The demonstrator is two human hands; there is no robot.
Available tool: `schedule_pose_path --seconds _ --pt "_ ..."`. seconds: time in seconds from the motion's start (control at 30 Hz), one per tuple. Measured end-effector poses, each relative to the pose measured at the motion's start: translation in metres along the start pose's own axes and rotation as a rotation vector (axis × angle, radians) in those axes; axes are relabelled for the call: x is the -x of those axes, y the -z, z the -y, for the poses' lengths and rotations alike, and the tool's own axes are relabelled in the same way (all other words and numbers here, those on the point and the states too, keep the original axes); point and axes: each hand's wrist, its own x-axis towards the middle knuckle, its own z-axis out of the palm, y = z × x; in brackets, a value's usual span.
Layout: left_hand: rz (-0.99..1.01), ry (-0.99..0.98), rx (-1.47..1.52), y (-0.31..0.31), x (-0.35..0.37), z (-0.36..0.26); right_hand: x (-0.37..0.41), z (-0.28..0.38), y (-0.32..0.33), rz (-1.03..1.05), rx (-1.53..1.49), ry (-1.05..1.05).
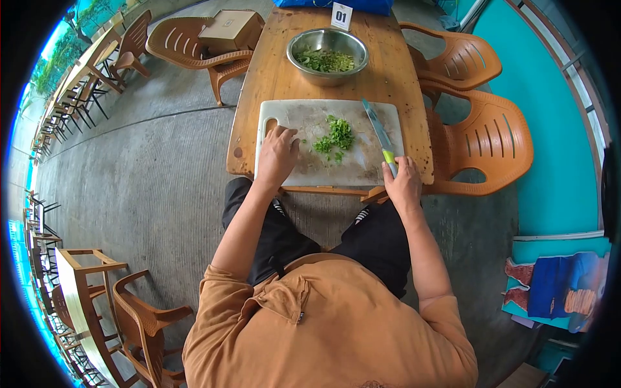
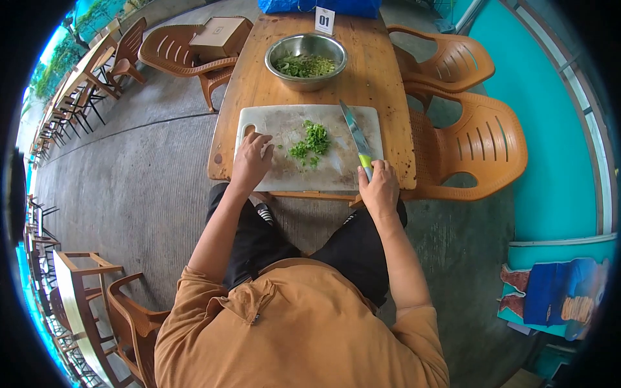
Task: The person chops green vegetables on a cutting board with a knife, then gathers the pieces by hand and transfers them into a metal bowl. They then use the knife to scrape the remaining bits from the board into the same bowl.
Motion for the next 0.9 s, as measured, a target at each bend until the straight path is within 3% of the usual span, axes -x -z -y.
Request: schedule_pose_path --seconds 0.33,0.53,0.67,0.77,0.9 --pt "0.143 0.087 -0.261 0.002 -0.015 0.014 -0.041 0.028 0.001 0.183 0.0 0.067" --pt "0.165 0.086 -0.282 -0.01 -0.016 0.013 -0.112 0.064 -0.073 0.277 -0.228 0.288" --pt "0.23 0.087 -0.315 -0.016 -0.018 0.005 -0.122 0.082 -0.095 0.295 -0.085 0.313" --pt "0.229 0.055 -0.247 -0.028 -0.019 0.004 -0.116 0.091 -0.088 0.335 -0.052 0.329" --pt "0.199 -0.093 0.081 -0.04 -0.023 -0.002 -0.097 0.089 -0.08 0.369 -0.169 0.43"
